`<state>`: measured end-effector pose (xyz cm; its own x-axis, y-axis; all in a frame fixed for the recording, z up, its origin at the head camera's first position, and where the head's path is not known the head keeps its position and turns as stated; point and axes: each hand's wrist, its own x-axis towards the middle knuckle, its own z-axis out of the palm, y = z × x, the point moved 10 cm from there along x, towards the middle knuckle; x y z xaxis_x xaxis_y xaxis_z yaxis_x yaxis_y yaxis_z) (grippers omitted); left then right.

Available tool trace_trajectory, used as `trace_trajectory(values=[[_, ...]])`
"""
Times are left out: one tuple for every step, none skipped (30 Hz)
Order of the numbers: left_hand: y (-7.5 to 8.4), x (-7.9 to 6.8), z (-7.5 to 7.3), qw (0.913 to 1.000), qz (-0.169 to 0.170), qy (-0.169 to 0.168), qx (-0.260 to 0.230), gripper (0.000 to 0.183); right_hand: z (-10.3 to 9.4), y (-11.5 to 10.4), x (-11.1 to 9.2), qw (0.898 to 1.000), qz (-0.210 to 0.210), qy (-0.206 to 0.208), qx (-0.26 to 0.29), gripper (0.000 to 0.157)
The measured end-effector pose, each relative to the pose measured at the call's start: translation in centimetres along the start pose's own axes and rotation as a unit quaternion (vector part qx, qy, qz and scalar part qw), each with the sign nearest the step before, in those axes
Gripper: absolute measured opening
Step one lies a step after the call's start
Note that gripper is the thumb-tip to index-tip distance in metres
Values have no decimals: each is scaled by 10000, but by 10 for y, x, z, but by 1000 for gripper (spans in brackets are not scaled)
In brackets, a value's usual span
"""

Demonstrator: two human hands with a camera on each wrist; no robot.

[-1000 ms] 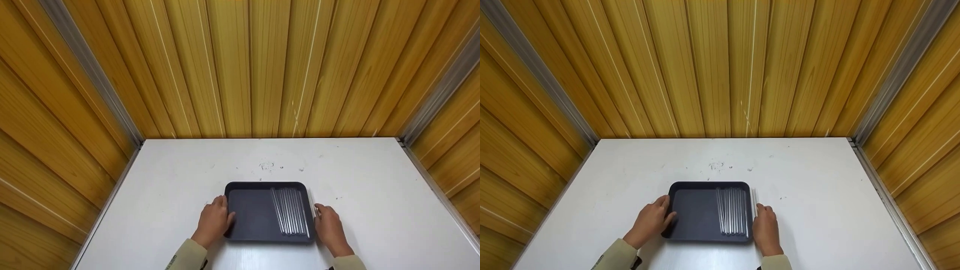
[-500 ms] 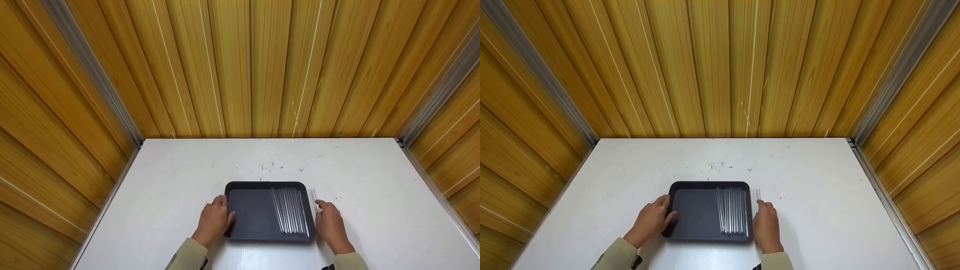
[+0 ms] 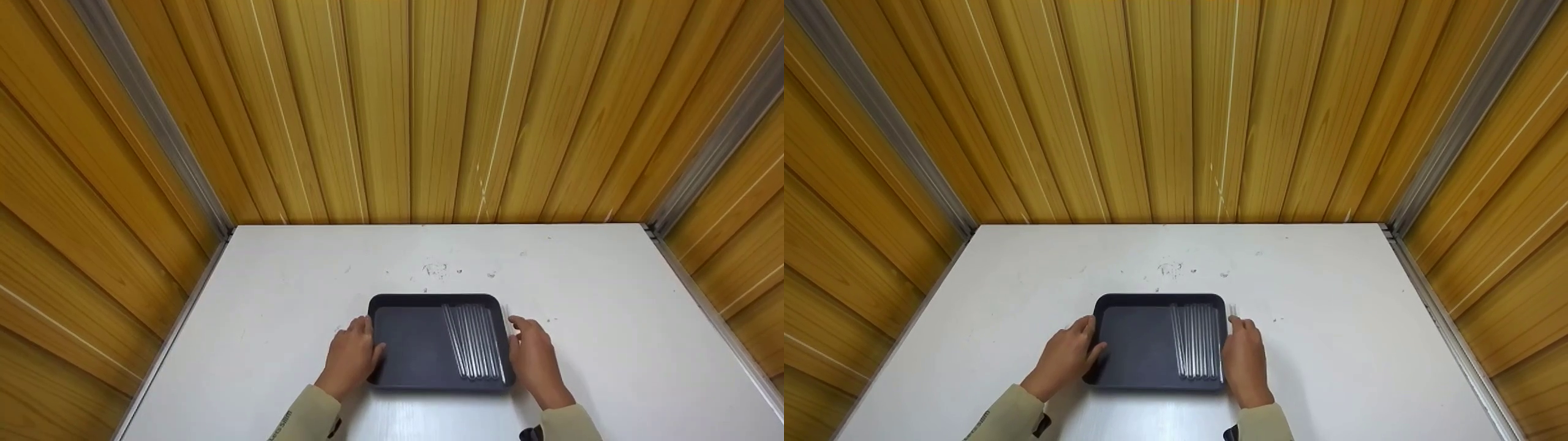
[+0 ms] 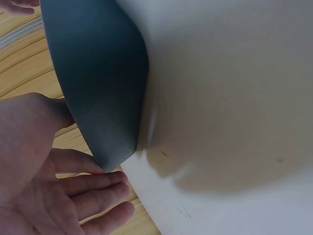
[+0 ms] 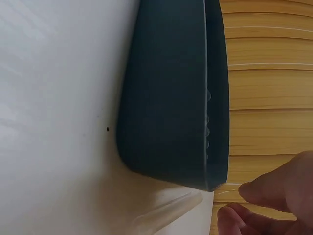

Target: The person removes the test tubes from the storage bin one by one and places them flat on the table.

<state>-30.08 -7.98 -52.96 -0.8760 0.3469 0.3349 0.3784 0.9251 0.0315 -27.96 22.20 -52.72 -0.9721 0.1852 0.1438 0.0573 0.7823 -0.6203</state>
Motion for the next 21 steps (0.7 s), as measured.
trace_trajectory(values=[[0,0,0,10000,-4,-6,-32,57,1,-2,0,10000,-17,-11,19,35],[0,0,0,10000,-10,-17,-61,57,1,-4,0,10000,-38,-15,48,35],[0,0,0,10000,-12,-22,-86,57,2,-6,0,10000,-56,-23,56,35],[0,0,0,9999,-19,-30,-109,57,3,-8,0,9999,-75,-31,66,36],[0,0,0,9999,-16,-35,-116,57,4,-10,0,9999,-95,-37,81,36],[1,0,0,9999,-11,-43,-121,57,4,-12,0,9999,-119,-45,92,36],[1,0,0,9999,-2,-50,-120,57,5,-13,-1,9998,-140,-55,114,36],[1,0,0,9999,6,-58,-110,57,6,-15,-1,9998,-164,-64,137,36],[1,0,0,9999,8,-66,-104,57,8,-16,-2,9997,-175,-78,157,35],[1,0,-1,9999,3,-74,-108,57,9,-18,-2,9996,-182,-93,186,35],[1,0,-1,9999,9,-69,-100,57,10,-19,-2,9995,-186,-114,209,35],[1,0,-1,9999,4,-67,-106,57,10,-19,-2,9995,-195,-123,226,35],[1,0,-1,9999,0,-68,-107,56,11,-20,-3,9994,-191,-137,245,35],[0,0,-1,9999,-7,-65,-106,56,12,-21,-3,9994,-191,-149,260,36],[0,0,-1,9999,-14,-65,-102,56,13,-21,-3,9993,-197,-158,273,36],[0,0,-1,9999,-17,-61,-90,56,14,-22,-3,9993,-219,-153,276,36],[1,0,-2,10000,-5,-40,-59,57,14,-23,-3,9992,-270,-132,279,36],[1,-1,-1,10000,-9,-40,-41,57,14,-25,-3,9990,-327,-94,274,36],[0,-1,-1,10000,-10,-37,-13,58,15,-25,-4,9990,-358,-68,270,35],[0,-1,-1,10000,-15,-32,7,58,15,-27,-4,9988,-416,-30,266,35],[0,-1,-1,10000,-20,-26,19,59,15,-28,-4,9986,-460,5,255,34]])
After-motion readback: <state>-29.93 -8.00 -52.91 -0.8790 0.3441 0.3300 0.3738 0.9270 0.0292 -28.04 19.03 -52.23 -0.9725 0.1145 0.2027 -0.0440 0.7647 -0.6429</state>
